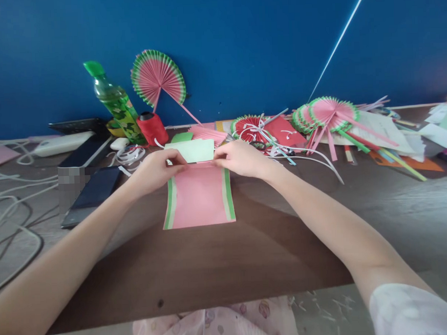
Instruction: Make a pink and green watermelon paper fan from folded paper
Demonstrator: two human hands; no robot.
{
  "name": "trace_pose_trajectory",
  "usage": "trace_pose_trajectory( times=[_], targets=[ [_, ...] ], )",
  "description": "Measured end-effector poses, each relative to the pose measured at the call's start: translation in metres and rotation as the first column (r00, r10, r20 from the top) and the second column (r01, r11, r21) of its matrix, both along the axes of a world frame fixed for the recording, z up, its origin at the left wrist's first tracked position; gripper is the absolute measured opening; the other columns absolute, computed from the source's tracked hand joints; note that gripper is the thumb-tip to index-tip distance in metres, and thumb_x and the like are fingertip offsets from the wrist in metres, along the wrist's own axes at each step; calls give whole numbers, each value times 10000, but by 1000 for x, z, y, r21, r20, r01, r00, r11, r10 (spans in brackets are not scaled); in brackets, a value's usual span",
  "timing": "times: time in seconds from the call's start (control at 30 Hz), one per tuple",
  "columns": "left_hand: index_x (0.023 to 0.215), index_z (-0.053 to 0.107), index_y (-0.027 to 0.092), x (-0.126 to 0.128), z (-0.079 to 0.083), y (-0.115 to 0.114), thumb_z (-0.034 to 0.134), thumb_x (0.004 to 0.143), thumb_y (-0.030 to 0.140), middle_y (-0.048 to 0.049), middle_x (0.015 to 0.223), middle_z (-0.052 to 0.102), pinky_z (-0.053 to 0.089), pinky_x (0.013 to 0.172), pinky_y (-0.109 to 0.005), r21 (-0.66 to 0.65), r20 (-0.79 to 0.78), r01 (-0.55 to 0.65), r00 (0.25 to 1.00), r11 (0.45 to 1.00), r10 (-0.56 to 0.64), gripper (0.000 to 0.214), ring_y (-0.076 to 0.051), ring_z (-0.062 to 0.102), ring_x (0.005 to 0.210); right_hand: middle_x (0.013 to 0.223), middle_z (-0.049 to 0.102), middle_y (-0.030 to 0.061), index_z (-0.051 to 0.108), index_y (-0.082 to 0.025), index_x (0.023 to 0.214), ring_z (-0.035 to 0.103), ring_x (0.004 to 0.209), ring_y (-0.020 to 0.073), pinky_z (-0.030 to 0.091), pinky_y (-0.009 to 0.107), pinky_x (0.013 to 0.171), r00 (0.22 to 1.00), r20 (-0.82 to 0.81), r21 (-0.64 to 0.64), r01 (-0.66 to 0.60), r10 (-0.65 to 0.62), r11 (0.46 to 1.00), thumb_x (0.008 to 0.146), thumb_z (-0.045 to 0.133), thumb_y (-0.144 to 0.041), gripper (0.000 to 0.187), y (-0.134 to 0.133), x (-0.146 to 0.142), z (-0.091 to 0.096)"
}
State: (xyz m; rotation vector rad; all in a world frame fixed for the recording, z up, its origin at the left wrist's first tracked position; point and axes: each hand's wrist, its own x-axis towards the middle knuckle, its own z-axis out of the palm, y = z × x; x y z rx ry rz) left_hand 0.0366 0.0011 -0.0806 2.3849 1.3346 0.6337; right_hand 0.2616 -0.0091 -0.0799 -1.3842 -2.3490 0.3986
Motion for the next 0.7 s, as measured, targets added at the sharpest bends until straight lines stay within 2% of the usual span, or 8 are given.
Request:
trace_pose_trajectory(
  times=[0.07, 0.13, 0.23, 0.3, 0.37, 0.43, 0.57, 0.7],
  targets=[
    [699, 588, 165, 0, 2, -1, 562, 747, 212, 1, 747, 621, 389, 637, -247, 89, -17, -20, 1000, 996, 22, 72, -127, 531, 701, 664, 647, 0, 675, -165, 768, 511, 555, 93, 344, 234, 592, 999, 10, 96, 41, -43, 995, 824, 524, -265, 189, -2, -1, 2],
    [707, 576, 172, -1, 4, -3, 564, 760, 225, -9, 757, 602, 388, 646, -259, 224, -40, -53, 997, 973, 64, 76, -141, 522, 733, 684, 656, 9, 667, -167, 771, 539, 592, 107, 350, 239, 602, 996, 10, 260, 81, -86, 962, 846, 502, -248, 198, -5, -4, 2],
    [733, 560, 188, -2, 5, -5, 521, 810, 261, -40, 800, 582, 391, 659, -287, 479, -33, -122, 987, 870, 157, 113, -169, 509, 786, 878, 686, 65, 661, -156, 842, 585, 747, 140, 369, 251, 626, 989, -14, 524, 134, -149, 841, 903, 431, -299, 278, -9, -8, 0],
    [734, 548, 199, -3, 3, -6, 479, 839, 273, -56, 811, 574, 392, 690, -319, 612, -42, -123, 981, 781, 187, 147, -188, 503, 811, 991, 673, 85, 652, -154, 882, 587, 807, 144, 379, 254, 636, 985, -5, 626, 139, -174, 768, 930, 369, -337, 340, -11, -8, -1],
    [717, 534, 205, -6, 0, -4, 449, 852, 278, -59, 793, 565, 384, 721, -350, 687, -95, -72, 977, 723, 188, 175, -199, 499, 812, 1006, 667, 81, 645, -161, 883, 583, 815, 141, 386, 258, 647, 982, 48, 663, 104, -181, 741, 942, 331, -353, 373, -11, -7, -1],
    [702, 518, 205, -8, -3, -2, 436, 851, 286, -56, 767, 554, 378, 736, -368, 718, -157, -13, 971, 695, 181, 189, -201, 501, 801, 962, 669, 70, 642, -170, 865, 575, 807, 144, 394, 270, 670, 979, 134, 655, 30, -155, 755, 945, 314, -356, 386, -9, -3, -1],
    [684, 486, 202, -10, -7, 0, 422, 849, 300, -52, 752, 543, 378, 755, -388, 719, -246, 57, 953, 693, 176, 202, -209, 518, 818, 918, 666, 51, 634, -193, 830, 541, 793, 156, 395, 311, 713, 963, 267, 610, -132, -46, 782, 939, 316, -376, 382, -3, 4, 0],
    [702, 468, 212, -10, -4, -5, 415, 854, 284, -51, 794, 551, 375, 787, -420, 713, -214, 29, 960, 701, 179, 177, -217, 532, 867, 939, 659, 44, 633, -211, 832, 522, 807, 162, 402, 332, 735, 973, 214, 653, -79, -84, 753, 933, 334, -380, 358, -6, 6, 2]
  ],
)
